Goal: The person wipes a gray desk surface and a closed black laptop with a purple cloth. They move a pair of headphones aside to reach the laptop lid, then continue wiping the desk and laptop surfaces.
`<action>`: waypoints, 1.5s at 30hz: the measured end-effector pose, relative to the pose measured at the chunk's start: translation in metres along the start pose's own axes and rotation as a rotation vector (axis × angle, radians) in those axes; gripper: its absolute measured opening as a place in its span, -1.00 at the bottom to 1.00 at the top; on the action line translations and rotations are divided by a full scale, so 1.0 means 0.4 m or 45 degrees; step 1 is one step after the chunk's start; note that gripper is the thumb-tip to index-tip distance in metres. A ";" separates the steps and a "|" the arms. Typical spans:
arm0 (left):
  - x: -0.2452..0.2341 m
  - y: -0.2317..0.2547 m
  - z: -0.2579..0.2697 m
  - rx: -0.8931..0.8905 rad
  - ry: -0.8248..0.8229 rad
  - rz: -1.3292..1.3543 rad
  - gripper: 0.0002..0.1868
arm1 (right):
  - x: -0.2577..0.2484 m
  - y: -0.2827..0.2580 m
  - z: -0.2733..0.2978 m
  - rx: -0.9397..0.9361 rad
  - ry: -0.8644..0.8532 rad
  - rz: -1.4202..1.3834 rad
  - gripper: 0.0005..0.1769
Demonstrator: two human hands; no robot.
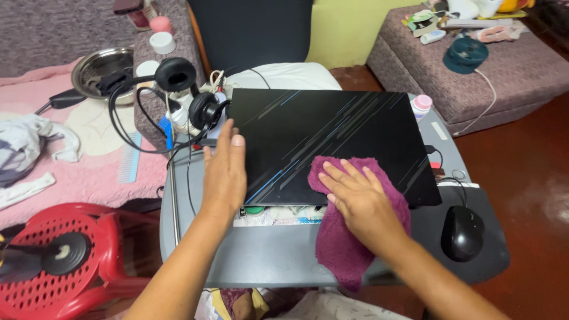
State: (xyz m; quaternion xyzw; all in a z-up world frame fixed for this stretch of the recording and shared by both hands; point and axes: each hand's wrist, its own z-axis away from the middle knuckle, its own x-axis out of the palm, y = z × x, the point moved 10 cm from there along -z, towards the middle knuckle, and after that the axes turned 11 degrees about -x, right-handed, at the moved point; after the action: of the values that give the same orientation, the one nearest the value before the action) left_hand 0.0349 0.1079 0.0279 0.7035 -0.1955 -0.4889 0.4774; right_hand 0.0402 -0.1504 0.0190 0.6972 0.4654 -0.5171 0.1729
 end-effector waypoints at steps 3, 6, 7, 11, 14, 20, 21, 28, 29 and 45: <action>-0.021 -0.060 0.021 -0.171 0.032 0.069 -0.31 | -0.016 0.035 0.008 -0.116 -0.144 -0.105 -0.45; 0.007 -0.087 0.060 -0.174 -0.082 0.197 -0.27 | -0.050 0.120 0.049 -0.076 -0.222 -0.037 -0.41; 0.008 -0.097 0.056 -0.182 -0.092 0.285 -0.25 | -0.052 0.138 0.060 -0.057 -0.225 -0.026 -0.41; 0.030 -0.113 0.043 -0.122 -0.197 0.553 -0.19 | 0.024 0.104 0.020 -0.033 -0.315 -0.018 -0.42; 0.038 -0.128 0.038 -0.100 -0.273 0.626 -0.15 | 0.106 -0.011 -0.085 -0.101 -0.389 -0.132 -0.45; 0.036 -0.143 0.022 -0.209 -0.389 0.756 -0.13 | 0.111 -0.102 -0.146 -0.217 -0.370 -0.343 -0.52; 0.029 -0.155 0.027 -0.248 -0.408 0.780 -0.13 | 0.095 -0.086 -0.136 -0.205 -0.367 -0.316 -0.52; -0.002 -0.201 -0.016 -0.559 -0.507 1.004 -0.08 | 0.113 -0.094 -0.154 -0.257 -0.336 -0.265 -0.54; -0.001 -0.206 -0.018 -0.581 -0.498 1.015 -0.08 | 0.141 -0.128 -0.178 -0.307 -0.342 -0.264 -0.55; -0.023 -0.242 -0.083 -0.636 -0.595 0.974 -0.03 | 0.251 -0.179 -0.335 -0.418 -0.585 -0.213 -0.51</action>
State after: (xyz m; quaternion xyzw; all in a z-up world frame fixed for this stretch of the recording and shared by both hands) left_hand 0.0414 0.1759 -0.0488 0.3181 -0.4176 -0.4554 0.7191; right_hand 0.0592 0.0299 0.0020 0.4838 0.5473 -0.5916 0.3412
